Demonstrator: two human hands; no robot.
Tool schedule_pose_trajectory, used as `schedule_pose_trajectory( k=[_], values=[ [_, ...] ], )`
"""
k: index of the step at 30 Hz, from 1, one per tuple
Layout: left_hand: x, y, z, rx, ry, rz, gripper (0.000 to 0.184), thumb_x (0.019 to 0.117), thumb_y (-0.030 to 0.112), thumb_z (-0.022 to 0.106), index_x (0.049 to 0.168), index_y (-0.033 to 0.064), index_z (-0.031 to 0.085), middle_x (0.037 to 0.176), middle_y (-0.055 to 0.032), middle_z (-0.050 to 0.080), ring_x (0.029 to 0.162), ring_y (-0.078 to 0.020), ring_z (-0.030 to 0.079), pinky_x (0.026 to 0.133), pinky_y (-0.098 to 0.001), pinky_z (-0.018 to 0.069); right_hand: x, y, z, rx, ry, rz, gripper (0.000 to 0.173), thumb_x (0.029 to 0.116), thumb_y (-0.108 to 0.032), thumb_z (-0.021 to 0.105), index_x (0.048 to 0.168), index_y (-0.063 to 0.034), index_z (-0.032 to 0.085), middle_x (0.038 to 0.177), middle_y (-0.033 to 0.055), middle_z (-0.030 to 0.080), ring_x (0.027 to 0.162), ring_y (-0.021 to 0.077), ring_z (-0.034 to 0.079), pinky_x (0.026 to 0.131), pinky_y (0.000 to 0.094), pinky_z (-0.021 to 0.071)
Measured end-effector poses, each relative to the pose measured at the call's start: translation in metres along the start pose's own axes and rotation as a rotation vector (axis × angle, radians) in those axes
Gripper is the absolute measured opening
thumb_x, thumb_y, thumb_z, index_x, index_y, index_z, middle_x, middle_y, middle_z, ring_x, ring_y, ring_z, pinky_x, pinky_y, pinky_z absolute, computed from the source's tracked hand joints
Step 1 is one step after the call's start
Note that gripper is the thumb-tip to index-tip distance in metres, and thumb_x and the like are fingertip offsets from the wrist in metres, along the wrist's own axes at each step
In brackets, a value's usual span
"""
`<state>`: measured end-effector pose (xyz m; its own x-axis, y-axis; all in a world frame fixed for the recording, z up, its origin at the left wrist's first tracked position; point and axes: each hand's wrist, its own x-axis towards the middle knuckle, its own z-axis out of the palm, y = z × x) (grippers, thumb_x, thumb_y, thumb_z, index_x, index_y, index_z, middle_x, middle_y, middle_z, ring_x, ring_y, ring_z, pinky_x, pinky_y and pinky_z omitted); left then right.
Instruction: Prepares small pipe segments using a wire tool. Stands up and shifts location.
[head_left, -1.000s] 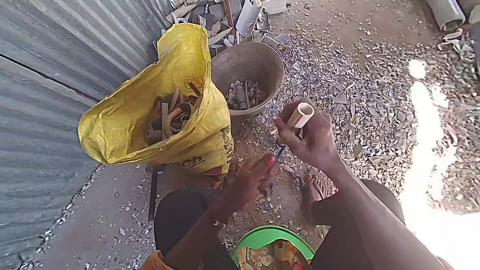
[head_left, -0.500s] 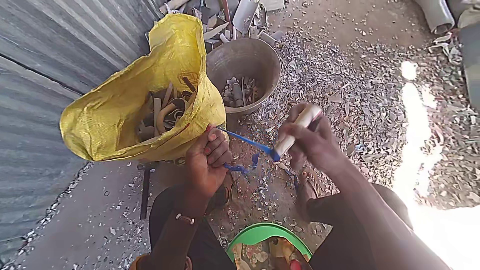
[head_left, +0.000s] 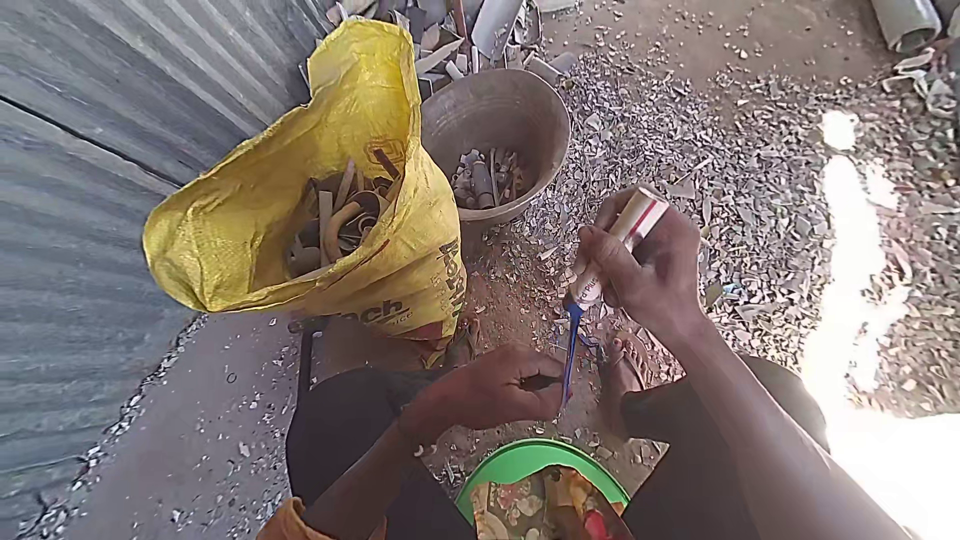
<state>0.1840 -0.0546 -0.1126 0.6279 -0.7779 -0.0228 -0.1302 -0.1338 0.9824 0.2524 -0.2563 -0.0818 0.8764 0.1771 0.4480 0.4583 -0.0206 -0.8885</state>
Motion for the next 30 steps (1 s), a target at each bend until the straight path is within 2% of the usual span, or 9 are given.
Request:
schedule_pose_trajectory(
  k=[11, 14, 17, 20, 22, 23, 25, 27, 30],
  values=[
    [0.002, -0.01, -0.002, -0.722, -0.137, 0.256, 0.023, 0.1015, 0.037, 0.062, 0.083, 0.0239, 0.066, 0.069, 0.02, 0.056, 0.062, 0.0136, 0.049, 0.054, -0.006, 0.0362, 0.025, 0.003, -0.019, -0.24, 0.073, -0.138, 0.014, 0.0917, -0.015, 0.061, 0.103, -0.0084, 0.057, 0.073, -0.004, 0.061, 0.052, 0.0023, 0.058, 0.046, 0.0199, 0.0508],
    [0.003, -0.004, 0.0, -0.763, 0.245, 0.38, 0.018, 0.0944, 0.046, 0.067, 0.094, 0.0304, 0.076, 0.077, 0.0195, 0.067, 0.066, 0.0117, 0.058, 0.057, -0.0069, 0.0446, 0.035, 0.0, -0.029, -0.278, 0.081, -0.161, 0.015, 0.0899, -0.014, 0.062, 0.103, -0.0089, 0.056, 0.077, -0.0072, 0.061, 0.058, -0.0013, 0.06, 0.052, 0.0176, 0.0528],
    [0.009, 0.011, -0.015, -0.886, 0.645, 0.42, 0.023, 0.0963, 0.037, 0.066, 0.077, 0.0241, 0.068, 0.057, 0.0154, 0.05, 0.049, 0.0068, 0.048, 0.046, -0.0092, 0.0397, 0.026, 0.0, -0.025, -0.163, 0.048, -0.035, 0.015, 0.0911, -0.012, 0.061, 0.105, -0.0106, 0.055, 0.078, -0.0087, 0.062, 0.058, 0.0004, 0.063, 0.053, 0.0203, 0.057],
    [0.015, 0.008, -0.021, -0.719, 0.965, 0.169, 0.043, 0.108, 0.025, 0.038, 0.068, 0.0189, 0.055, 0.054, 0.0107, 0.043, 0.046, 0.0024, 0.042, 0.047, -0.0121, 0.0375, 0.007, 0.015, 0.004, 0.015, 0.081, 0.294, 0.013, 0.099, -0.016, 0.064, 0.106, -0.0086, 0.057, 0.07, -0.0001, 0.063, 0.047, 0.0085, 0.059, 0.041, 0.0255, 0.0525],
    [0.017, -0.003, -0.026, -0.18, 1.065, -0.1, 0.027, 0.1081, 0.013, 0.041, 0.09, 0.0133, 0.06, 0.067, 0.0051, 0.052, 0.056, -0.0025, 0.048, 0.055, -0.0171, 0.0424, -0.001, 0.024, 0.018, 0.124, 0.177, 0.508, 0.017, 0.0995, -0.02, 0.069, 0.103, -0.0073, 0.058, 0.066, 0.0025, 0.062, 0.046, 0.01, 0.058, 0.043, 0.0251, 0.0516],
    [0.016, -0.008, -0.028, 0.094, 1.038, -0.184, 0.017, 0.1047, 0.01, 0.048, 0.113, 0.0121, 0.062, 0.084, 0.0014, 0.061, 0.065, -0.0056, 0.055, 0.061, -0.0222, 0.0471, -0.001, 0.024, 0.02, 0.207, 0.239, 0.612, 0.018, 0.0995, -0.022, 0.069, 0.1, -0.0066, 0.059, 0.063, 0.0034, 0.061, 0.043, 0.01, 0.056, 0.041, 0.0242, 0.0503],
    [0.016, -0.013, -0.026, 0.439, 0.988, -0.218, 0.045, 0.1011, 0.011, 0.054, 0.146, 0.0161, 0.05, 0.115, -0.0006, 0.071, 0.081, -0.0088, 0.066, 0.068, -0.0298, 0.0538, 0.002, 0.021, 0.018, 0.36, 0.342, 0.76, 0.024, 0.1008, -0.027, 0.067, 0.096, -0.0058, 0.057, 0.056, 0.0041, 0.058, 0.038, 0.0101, 0.053, 0.037, 0.0241, 0.0481],
    [0.016, -0.013, -0.02, 0.513, 0.943, -0.093, 0.063, 0.0949, 0.016, 0.057, 0.155, 0.0196, 0.039, 0.137, -0.0003, 0.064, 0.091, -0.0088, 0.067, 0.07, -0.029, 0.0546, 0.004, 0.017, 0.012, 0.449, 0.393, 0.834, 0.027, 0.1022, -0.032, 0.064, 0.096, -0.007, 0.057, 0.054, 0.0032, 0.055, 0.037, 0.0095, 0.051, 0.036, 0.0238, 0.0475],
    [0.016, -0.008, -0.007, 0.573, 0.793, 0.171, 0.065, 0.0879, 0.02, 0.069, 0.149, 0.0195, 0.047, 0.152, -0.0038, 0.049, 0.111, -0.0134, 0.064, 0.078, -0.0318, 0.0587, 0.002, 0.016, 0.009, 0.506, 0.41, 0.855, 0.028, 0.1033, -0.034, 0.062, 0.094, -0.0077, 0.055, 0.052, 0.0015, 0.052, 0.036, 0.0083, 0.048, 0.035, 0.0232, 0.0466]
  ],
)
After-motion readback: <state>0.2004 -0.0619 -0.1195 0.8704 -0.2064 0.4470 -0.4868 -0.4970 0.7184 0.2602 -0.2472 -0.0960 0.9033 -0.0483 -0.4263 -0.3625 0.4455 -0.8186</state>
